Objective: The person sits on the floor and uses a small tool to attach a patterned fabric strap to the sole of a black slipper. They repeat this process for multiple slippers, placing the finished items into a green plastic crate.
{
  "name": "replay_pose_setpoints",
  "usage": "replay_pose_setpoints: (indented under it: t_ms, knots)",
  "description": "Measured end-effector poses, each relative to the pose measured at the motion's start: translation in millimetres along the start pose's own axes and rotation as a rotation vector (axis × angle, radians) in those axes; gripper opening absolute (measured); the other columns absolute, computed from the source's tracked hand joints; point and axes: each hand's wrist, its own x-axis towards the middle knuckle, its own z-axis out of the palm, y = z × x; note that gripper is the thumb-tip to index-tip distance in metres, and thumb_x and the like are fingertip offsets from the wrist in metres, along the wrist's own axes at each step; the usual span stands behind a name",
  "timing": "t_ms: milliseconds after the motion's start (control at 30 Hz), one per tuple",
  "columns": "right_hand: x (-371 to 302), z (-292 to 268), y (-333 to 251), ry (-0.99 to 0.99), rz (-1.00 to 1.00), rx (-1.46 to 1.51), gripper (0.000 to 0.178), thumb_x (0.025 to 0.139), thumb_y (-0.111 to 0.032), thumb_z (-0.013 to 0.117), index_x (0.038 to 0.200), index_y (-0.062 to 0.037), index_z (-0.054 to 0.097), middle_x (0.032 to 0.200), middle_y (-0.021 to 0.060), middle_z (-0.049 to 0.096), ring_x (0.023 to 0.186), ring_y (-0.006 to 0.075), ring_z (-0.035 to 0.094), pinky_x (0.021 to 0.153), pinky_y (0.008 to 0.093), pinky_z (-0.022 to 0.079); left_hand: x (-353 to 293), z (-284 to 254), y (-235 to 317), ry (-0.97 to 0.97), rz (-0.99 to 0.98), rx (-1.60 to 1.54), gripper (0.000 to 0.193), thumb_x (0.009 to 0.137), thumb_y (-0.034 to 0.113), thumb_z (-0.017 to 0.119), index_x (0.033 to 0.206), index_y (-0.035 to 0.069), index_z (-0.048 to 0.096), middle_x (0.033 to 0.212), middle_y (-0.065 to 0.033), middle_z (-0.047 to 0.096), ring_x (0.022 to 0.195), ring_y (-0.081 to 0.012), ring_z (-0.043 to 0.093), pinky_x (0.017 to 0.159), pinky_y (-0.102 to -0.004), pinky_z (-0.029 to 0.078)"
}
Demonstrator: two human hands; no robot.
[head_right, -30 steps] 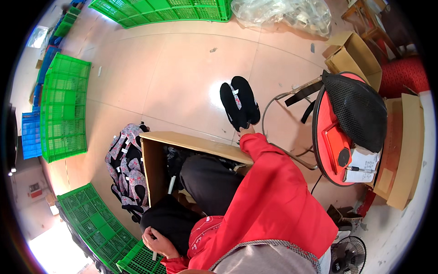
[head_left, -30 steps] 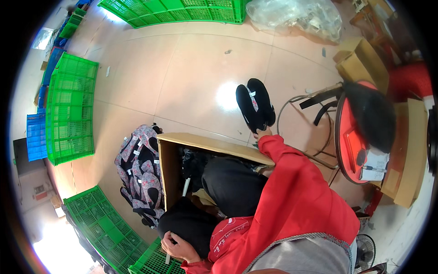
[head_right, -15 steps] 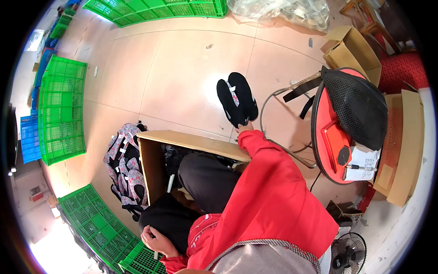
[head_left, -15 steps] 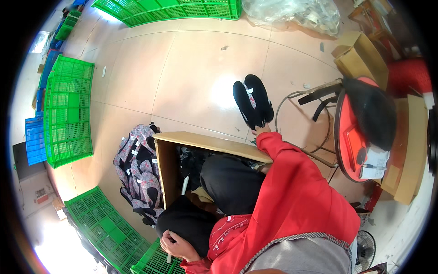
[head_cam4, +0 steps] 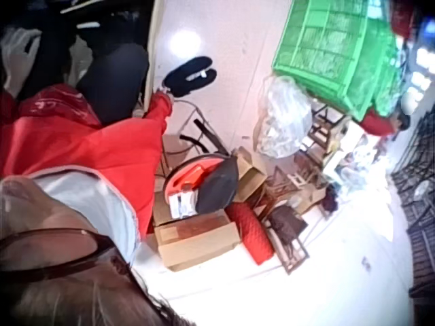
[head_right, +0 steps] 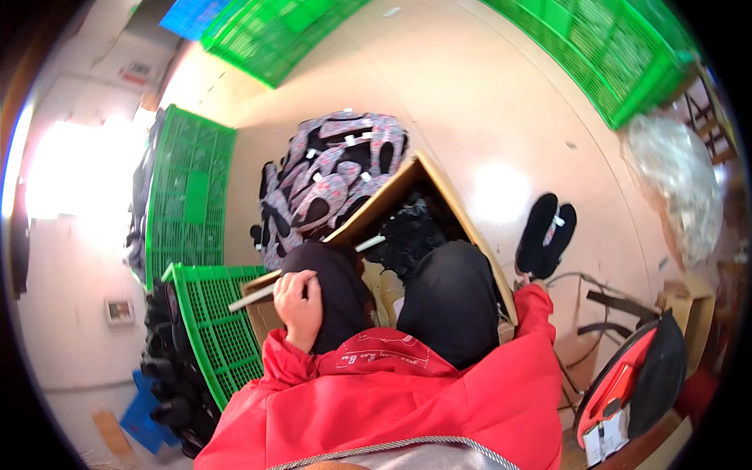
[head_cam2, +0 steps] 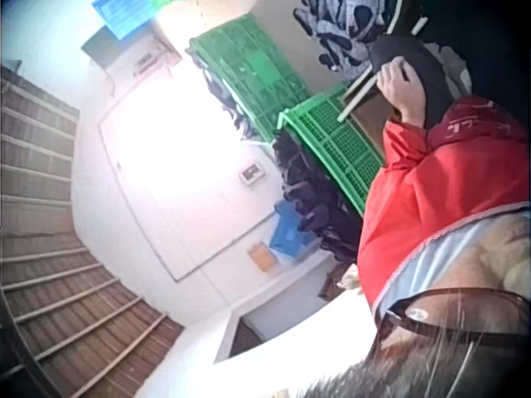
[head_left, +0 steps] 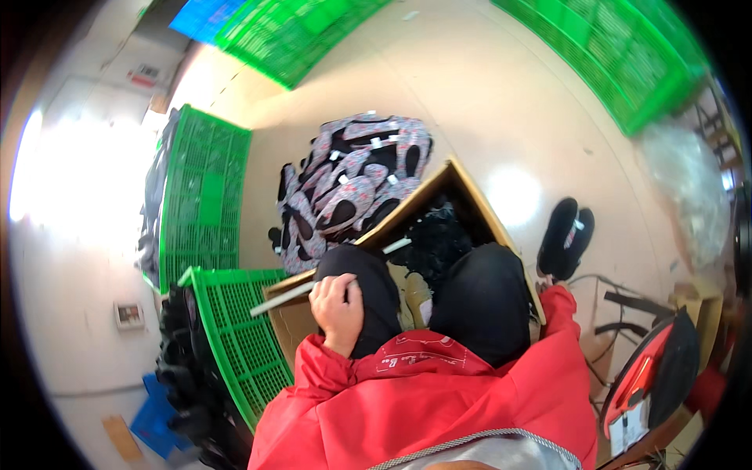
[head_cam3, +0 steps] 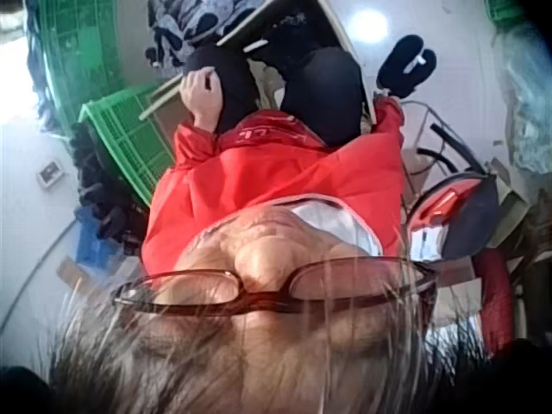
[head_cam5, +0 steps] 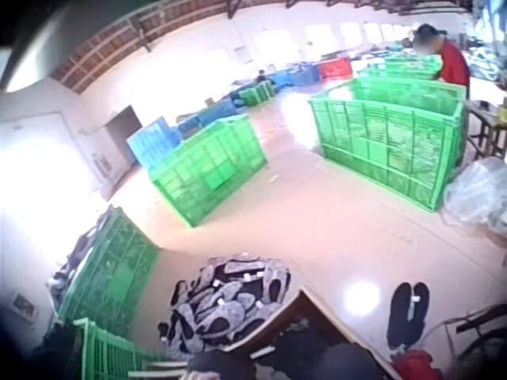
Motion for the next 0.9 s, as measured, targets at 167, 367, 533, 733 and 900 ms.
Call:
replay_pose_setpoints:
  t_ms: [167,367,533,733,900]
  knots:
    - [46,11,43,0.466,-0.218,0.246,0.032,0.092,-0.038,0.063,0.094,-0.0078,0.072,0.078,0.0083,0.07,0.062,0.0233,0.063,0.053,0.034,0.049,-11,-9,-7,0.063,0.069,-0.169,0.01,0.076,0.006,0.069,0.085,0.01,0.068,0.081,-0.0035,0.065,0.078,-0.0249,0.06,0.074,-0.0369,0.044]
    - [-74,-111,-98,0.426,0.059,1.42,0.039,0.096,-0.018,0.054,0.134,-0.0138,0.055,0.083,0.0028,0.071,0.049,0.0062,0.047,0.038,0.0209,0.034,-39,-17,-29,0.104,0.018,-0.296,0.012,0.074,0.003,0.07,0.084,0.009,0.067,0.08,-0.0039,0.065,0.077,-0.0248,0.061,0.073,-0.0359,0.044]
    - [-209,-162,-154,0.206,-0.598,1.538,0.041,0.097,-0.016,0.054,0.137,-0.0096,0.052,0.083,0.006,0.067,0.043,0.007,0.039,0.035,0.0212,0.027,-43,-14,-60,0.141,-0.019,-0.531,0.012,0.075,0.0,0.07,0.084,0.007,0.065,0.078,-0.0054,0.064,0.072,-0.0246,0.06,0.069,-0.0347,0.047]
    - [-277,-89,-178,-0.005,-0.959,0.947,0.025,0.095,-0.003,0.057,0.12,-0.0038,0.061,0.092,0.0099,0.069,0.05,0.0048,0.047,0.045,0.0187,0.036,-47,-9,-84,0.162,-0.216,-0.807,0.012,0.077,-0.004,0.069,0.085,0.004,0.064,0.075,-0.0069,0.061,0.066,-0.0234,0.057,0.063,-0.0336,0.046]
    - [-277,-84,-201,0.018,-0.955,0.836,0.025,0.092,0.001,0.06,0.116,-0.004,0.063,0.093,0.0076,0.07,0.056,0.0043,0.049,0.051,0.0176,0.039,-45,9,-110,0.118,-0.325,-0.862,0.011,0.081,-0.003,0.067,0.091,0.003,0.064,0.077,-0.0066,0.06,0.067,-0.0195,0.057,0.064,-0.0295,0.047]
